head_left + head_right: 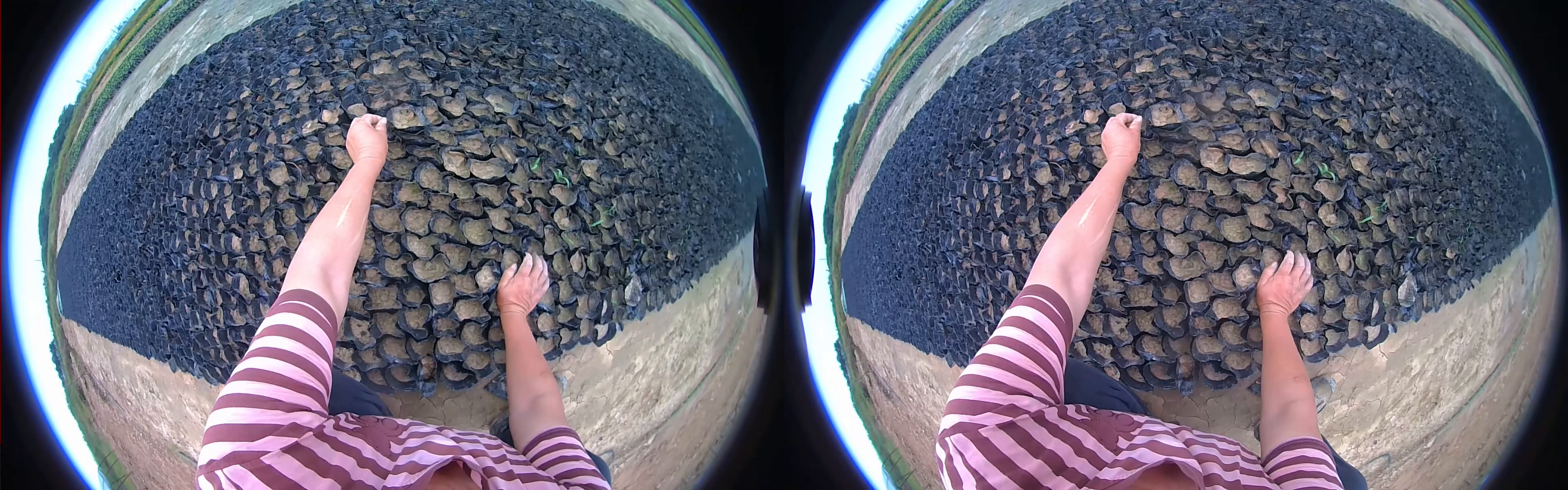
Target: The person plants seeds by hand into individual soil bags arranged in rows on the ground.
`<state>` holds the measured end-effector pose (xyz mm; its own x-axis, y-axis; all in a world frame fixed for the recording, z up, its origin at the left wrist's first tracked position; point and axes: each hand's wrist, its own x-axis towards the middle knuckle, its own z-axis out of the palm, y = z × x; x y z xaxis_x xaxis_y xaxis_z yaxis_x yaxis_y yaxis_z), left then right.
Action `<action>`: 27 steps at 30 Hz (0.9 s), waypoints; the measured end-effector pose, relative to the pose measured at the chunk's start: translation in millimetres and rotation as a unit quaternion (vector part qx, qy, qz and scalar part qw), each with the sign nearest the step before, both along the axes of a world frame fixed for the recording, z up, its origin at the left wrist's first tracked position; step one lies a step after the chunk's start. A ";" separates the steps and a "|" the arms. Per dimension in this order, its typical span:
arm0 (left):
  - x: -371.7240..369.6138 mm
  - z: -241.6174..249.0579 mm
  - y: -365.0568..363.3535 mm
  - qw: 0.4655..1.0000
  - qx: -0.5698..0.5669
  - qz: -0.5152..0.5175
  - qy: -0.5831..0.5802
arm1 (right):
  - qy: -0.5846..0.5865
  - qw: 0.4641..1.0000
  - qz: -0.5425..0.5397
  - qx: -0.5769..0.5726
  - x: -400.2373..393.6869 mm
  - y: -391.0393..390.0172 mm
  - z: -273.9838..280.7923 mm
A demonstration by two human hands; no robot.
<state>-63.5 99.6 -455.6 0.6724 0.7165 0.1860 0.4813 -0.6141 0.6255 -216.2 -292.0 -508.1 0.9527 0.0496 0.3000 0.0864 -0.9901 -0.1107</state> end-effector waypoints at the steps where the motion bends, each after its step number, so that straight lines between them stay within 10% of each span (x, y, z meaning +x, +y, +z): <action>1: 2.9 -1.0 4.9 1.000 0.000 0.023 0.003 | 0.001 1.000 0.000 0.001 0.4 -0.7 -1.8; 18: 19.6 -32.5 1.4 0.932 0.314 -0.110 0.143 | 0.005 1.000 0.000 0.009 1.5 0.3 1.3; 27: -17.7 -9.2 -8.8 0.985 0.143 -0.091 -0.024 | 0.002 1.000 -0.006 0.011 -0.1 -0.6 0.6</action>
